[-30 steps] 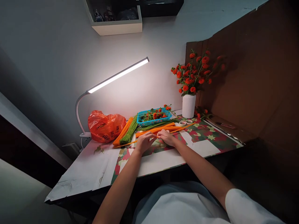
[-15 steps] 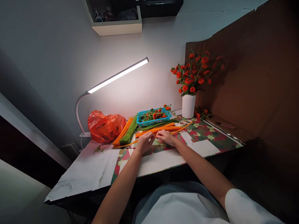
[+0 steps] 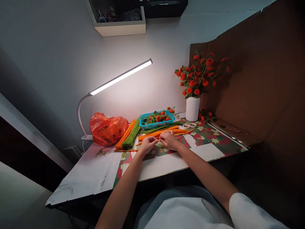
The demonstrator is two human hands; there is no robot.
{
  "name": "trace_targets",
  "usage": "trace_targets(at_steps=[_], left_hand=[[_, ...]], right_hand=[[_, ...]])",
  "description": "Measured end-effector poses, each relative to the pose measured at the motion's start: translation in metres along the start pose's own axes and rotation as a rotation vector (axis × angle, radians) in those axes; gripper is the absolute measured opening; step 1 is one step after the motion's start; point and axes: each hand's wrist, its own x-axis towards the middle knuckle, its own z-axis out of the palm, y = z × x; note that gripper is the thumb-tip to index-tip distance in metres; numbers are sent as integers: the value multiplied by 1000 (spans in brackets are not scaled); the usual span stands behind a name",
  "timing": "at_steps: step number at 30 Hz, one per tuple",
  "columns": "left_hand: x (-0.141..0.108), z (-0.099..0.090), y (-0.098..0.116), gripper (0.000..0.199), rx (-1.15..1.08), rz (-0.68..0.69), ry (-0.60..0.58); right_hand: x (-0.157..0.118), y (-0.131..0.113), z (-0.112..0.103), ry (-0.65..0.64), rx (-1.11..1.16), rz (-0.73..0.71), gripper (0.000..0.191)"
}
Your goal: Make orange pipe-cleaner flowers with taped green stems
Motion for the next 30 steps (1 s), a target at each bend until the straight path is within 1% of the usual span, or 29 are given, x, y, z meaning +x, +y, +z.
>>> trace_targets(at_steps=[4, 6, 9, 12, 15, 20, 23, 26, 28, 30], left_hand=[[-4, 0, 0, 15, 300, 298, 208], [-4, 0, 1, 11, 414, 420, 286], [-4, 0, 3, 15, 539, 548, 313], [-4, 0, 4, 19, 610, 609, 302], [-4, 0, 5, 20, 634, 613, 292], [-5, -1, 5, 21, 633, 543, 276], [-6, 1, 6, 21, 609, 470, 244], [-6, 2, 6, 19, 552, 367, 212], [-5, 3, 6, 17, 486, 296, 179], [-4, 2, 4, 15, 386, 231, 130]], right_hand=[[2, 6, 2, -9, 143, 110, 18], [3, 7, 1, -17, 208, 151, 20], [5, 5, -1, -48, 267, 186, 22], [5, 3, -3, -78, 295, 204, 23], [4, 1, -4, -81, 303, 198, 24], [3, 2, -3, -39, 300, 163, 22], [2, 3, -1, -16, 274, 136, 18], [0, 4, 0, 12, 228, 112, 15], [-1, 4, 1, 24, 146, 70, 14], [-2, 3, 1, 24, 36, -2, 15]])
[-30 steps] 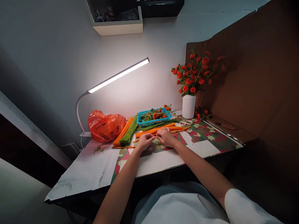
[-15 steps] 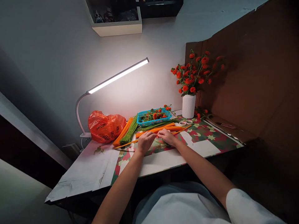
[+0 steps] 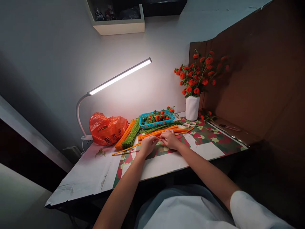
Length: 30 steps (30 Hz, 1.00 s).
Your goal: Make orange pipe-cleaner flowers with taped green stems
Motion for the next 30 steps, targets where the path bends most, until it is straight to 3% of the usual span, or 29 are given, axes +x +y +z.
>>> trace_targets(at_steps=[3, 6, 11, 17, 24, 30], left_hand=[[0, 1, -5, 16, -151, -71, -50], [0, 2, -8, 15, -178, -27, -24], [-1, 2, -4, 15, 58, 124, 66], [-2, -1, 4, 23, 202, 300, 125], [-2, -1, 5, 27, 233, 332, 124], [0, 0, 4, 25, 391, 355, 145]], right_hand=[[0, -1, 0, -14, -84, -62, 17], [1, -1, 0, -32, -19, 21, 18], [5, 0, -3, -69, 147, 178, 22], [7, -1, -7, -117, 230, 222, 27], [6, -3, -9, -137, 383, 222, 25], [6, -1, -9, -125, 499, 216, 24]])
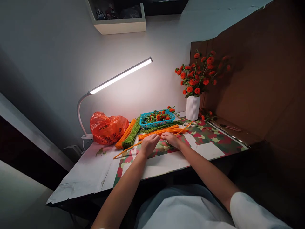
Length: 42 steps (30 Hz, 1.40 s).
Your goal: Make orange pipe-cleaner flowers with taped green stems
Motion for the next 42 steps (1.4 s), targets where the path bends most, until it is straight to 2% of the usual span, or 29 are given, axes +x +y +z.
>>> trace_targets(at_steps=[6, 11, 16, 23, 27, 33, 38, 42], left_hand=[[0, 5, 0, 24, -39, 86, 16], [0, 3, 0, 25, -3, 135, -7], [1, -1, 3, 26, -34, 69, -22], [2, -3, 4, 23, -135, -62, 74], [2, -4, 3, 19, -246, -135, 61], [1, -2, 2, 16, -438, -269, 3], [0, 3, 0, 17, -563, -308, -40], [0, 5, -1, 18, -550, -317, -47]], right_hand=[[1, 4, 0, 0, 143, 39, 22], [0, 4, -1, -75, 286, 116, 20], [1, 5, 0, -62, 288, 122, 23], [2, 7, -3, -103, 373, 107, 33], [1, 7, -4, -76, 304, 7, 34], [3, 15, 0, -36, 128, -69, 23], [0, 13, 2, 69, -167, -85, 17], [-2, 7, 5, 159, -376, -123, 19]])
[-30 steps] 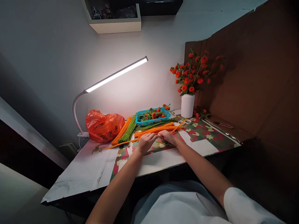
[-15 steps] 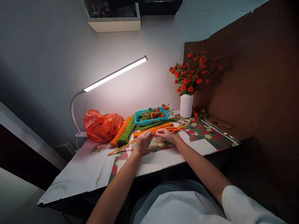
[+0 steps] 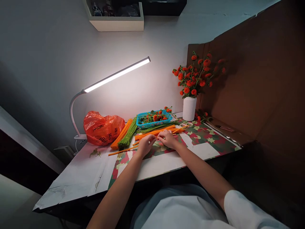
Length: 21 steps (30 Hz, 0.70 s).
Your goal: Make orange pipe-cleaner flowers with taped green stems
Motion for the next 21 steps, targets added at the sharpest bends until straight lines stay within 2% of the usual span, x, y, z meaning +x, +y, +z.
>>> trace_targets(at_steps=[3, 7, 11, 15, 21], left_hand=[[0, -3, -2, 22, 91, -59, 10], [1, -11, -7, 35, 227, -160, -14], [2, -19, -11, 41, 294, -260, 71], [3, -28, -11, 41, 381, -481, 204], [1, -46, -17, 38, 421, -737, 503]], right_hand=[[0, 0, -7, 130, -81, 13, 22], [-1, 10, -29, 375, -168, 83, 20], [-4, 24, -46, 550, -278, 212, 20], [-4, 27, -45, 645, -402, 241, 18], [-8, 16, -43, 674, -434, 46, 14]])
